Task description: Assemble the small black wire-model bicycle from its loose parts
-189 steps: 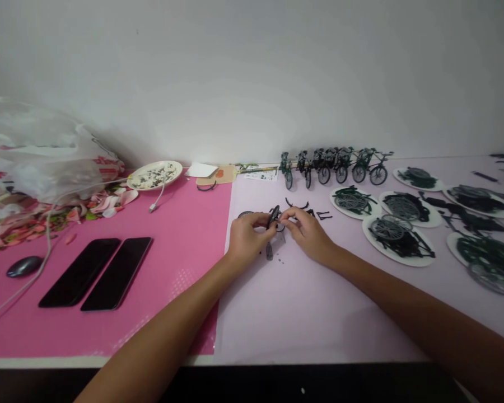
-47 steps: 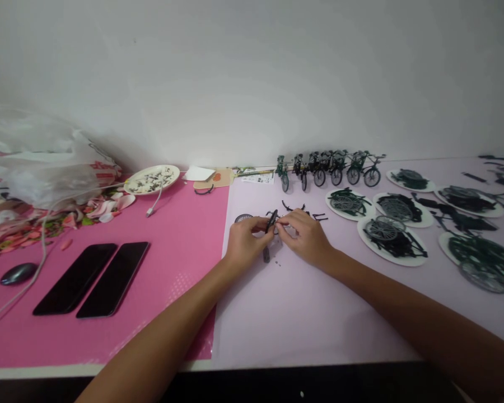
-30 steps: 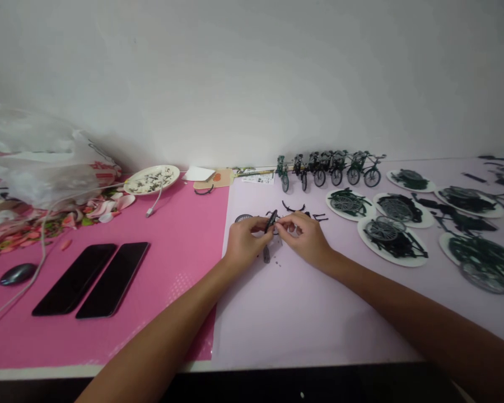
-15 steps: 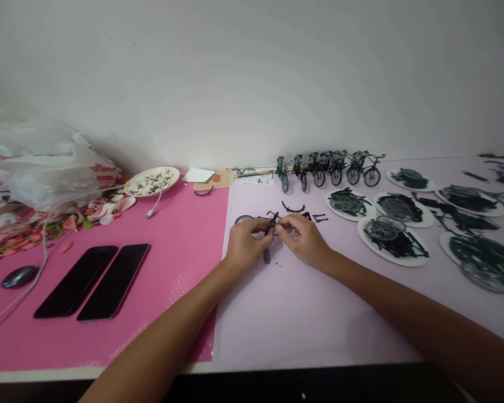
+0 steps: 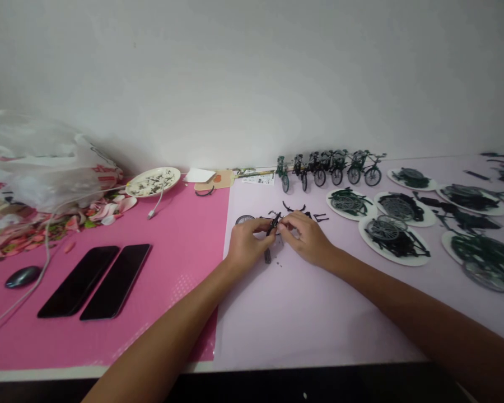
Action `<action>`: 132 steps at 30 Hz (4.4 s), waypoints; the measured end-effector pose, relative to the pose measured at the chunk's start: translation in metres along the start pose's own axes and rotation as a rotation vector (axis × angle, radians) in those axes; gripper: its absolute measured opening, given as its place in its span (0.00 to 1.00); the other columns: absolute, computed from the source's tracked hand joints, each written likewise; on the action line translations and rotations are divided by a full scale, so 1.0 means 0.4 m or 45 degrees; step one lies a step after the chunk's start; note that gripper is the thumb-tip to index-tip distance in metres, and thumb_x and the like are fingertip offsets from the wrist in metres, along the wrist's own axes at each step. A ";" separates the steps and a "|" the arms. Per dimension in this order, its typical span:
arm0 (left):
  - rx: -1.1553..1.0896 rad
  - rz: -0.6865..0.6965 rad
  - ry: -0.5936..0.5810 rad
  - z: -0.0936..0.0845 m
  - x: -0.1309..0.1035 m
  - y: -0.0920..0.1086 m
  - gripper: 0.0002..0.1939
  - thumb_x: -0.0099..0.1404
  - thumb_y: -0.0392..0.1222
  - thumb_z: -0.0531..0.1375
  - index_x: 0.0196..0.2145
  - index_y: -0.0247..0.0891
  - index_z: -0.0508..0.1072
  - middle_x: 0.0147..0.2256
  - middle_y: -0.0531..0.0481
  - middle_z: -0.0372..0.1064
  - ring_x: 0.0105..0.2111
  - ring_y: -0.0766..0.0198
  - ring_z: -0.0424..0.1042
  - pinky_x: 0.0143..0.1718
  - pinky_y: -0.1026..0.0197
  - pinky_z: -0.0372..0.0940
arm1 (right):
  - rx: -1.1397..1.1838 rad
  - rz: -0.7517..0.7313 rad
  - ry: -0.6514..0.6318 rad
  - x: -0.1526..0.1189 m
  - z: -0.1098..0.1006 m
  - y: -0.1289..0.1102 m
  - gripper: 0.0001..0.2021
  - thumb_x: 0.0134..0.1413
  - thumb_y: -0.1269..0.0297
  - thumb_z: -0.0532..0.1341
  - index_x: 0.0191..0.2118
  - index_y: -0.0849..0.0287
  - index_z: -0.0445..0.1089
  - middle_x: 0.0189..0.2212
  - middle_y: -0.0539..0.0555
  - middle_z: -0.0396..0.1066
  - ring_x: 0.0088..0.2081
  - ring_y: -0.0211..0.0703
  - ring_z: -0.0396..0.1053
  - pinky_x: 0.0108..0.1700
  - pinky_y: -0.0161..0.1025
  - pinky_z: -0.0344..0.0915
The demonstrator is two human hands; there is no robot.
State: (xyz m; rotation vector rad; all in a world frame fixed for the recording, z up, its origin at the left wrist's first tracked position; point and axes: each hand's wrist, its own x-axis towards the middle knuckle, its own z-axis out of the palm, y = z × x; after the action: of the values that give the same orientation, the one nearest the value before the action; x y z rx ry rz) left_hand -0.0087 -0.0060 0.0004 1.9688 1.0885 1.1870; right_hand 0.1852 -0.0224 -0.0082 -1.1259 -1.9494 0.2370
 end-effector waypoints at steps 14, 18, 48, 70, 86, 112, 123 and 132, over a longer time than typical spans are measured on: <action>0.006 -0.017 -0.010 0.001 -0.001 0.001 0.10 0.62 0.34 0.68 0.42 0.41 0.84 0.39 0.48 0.84 0.40 0.56 0.83 0.48 0.55 0.77 | -0.013 -0.005 -0.042 0.004 -0.007 0.000 0.12 0.72 0.65 0.54 0.33 0.54 0.67 0.30 0.53 0.69 0.37 0.47 0.68 0.39 0.44 0.65; 0.006 -0.002 -0.021 0.000 -0.001 -0.003 0.11 0.61 0.33 0.68 0.41 0.41 0.84 0.40 0.50 0.84 0.40 0.57 0.83 0.48 0.56 0.77 | 0.001 0.037 -0.018 -0.003 -0.003 0.003 0.04 0.65 0.65 0.60 0.37 0.54 0.67 0.33 0.52 0.70 0.36 0.46 0.68 0.38 0.42 0.66; 0.029 0.003 -0.021 0.005 -0.005 -0.005 0.12 0.61 0.33 0.68 0.43 0.41 0.84 0.40 0.49 0.84 0.41 0.55 0.83 0.48 0.54 0.77 | 0.004 -0.032 -0.051 0.006 -0.006 -0.002 0.10 0.71 0.67 0.53 0.34 0.53 0.63 0.30 0.52 0.68 0.38 0.49 0.66 0.42 0.46 0.65; 0.030 0.014 -0.012 0.003 -0.003 -0.003 0.11 0.60 0.33 0.68 0.41 0.40 0.84 0.38 0.50 0.84 0.39 0.56 0.83 0.46 0.56 0.77 | 0.104 0.030 -0.016 -0.004 0.012 0.006 0.05 0.65 0.67 0.59 0.35 0.53 0.63 0.33 0.52 0.67 0.37 0.48 0.65 0.40 0.46 0.63; 0.015 0.000 -0.027 0.007 -0.002 -0.002 0.10 0.61 0.34 0.68 0.41 0.40 0.84 0.37 0.50 0.84 0.39 0.57 0.84 0.46 0.57 0.77 | 0.091 0.034 -0.016 -0.001 0.014 0.006 0.10 0.71 0.67 0.53 0.34 0.53 0.63 0.31 0.53 0.66 0.38 0.49 0.65 0.40 0.46 0.62; 0.126 0.120 0.035 0.008 -0.002 -0.017 0.12 0.65 0.37 0.66 0.46 0.42 0.83 0.41 0.49 0.83 0.40 0.59 0.81 0.44 0.56 0.78 | -0.058 -0.067 0.006 0.004 0.013 -0.001 0.10 0.72 0.67 0.51 0.35 0.52 0.60 0.32 0.55 0.68 0.39 0.52 0.66 0.43 0.49 0.65; 0.116 0.080 -0.023 0.002 -0.001 -0.017 0.12 0.65 0.35 0.66 0.46 0.41 0.83 0.42 0.48 0.83 0.41 0.59 0.81 0.42 0.59 0.78 | -0.040 0.030 0.067 -0.005 0.022 -0.004 0.05 0.65 0.68 0.59 0.37 0.53 0.62 0.33 0.53 0.68 0.38 0.50 0.68 0.41 0.47 0.65; 0.137 0.091 -0.027 0.004 -0.001 -0.021 0.14 0.64 0.34 0.65 0.47 0.40 0.82 0.41 0.48 0.83 0.38 0.59 0.80 0.41 0.59 0.77 | -0.008 -0.018 0.040 0.000 0.014 -0.006 0.10 0.71 0.67 0.52 0.34 0.52 0.60 0.30 0.53 0.66 0.37 0.50 0.66 0.41 0.48 0.65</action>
State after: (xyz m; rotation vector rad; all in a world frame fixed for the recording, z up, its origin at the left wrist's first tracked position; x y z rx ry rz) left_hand -0.0102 -0.0024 -0.0072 2.1135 1.0999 1.1638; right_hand 0.1794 -0.0224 -0.0102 -1.1135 -1.9310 0.2043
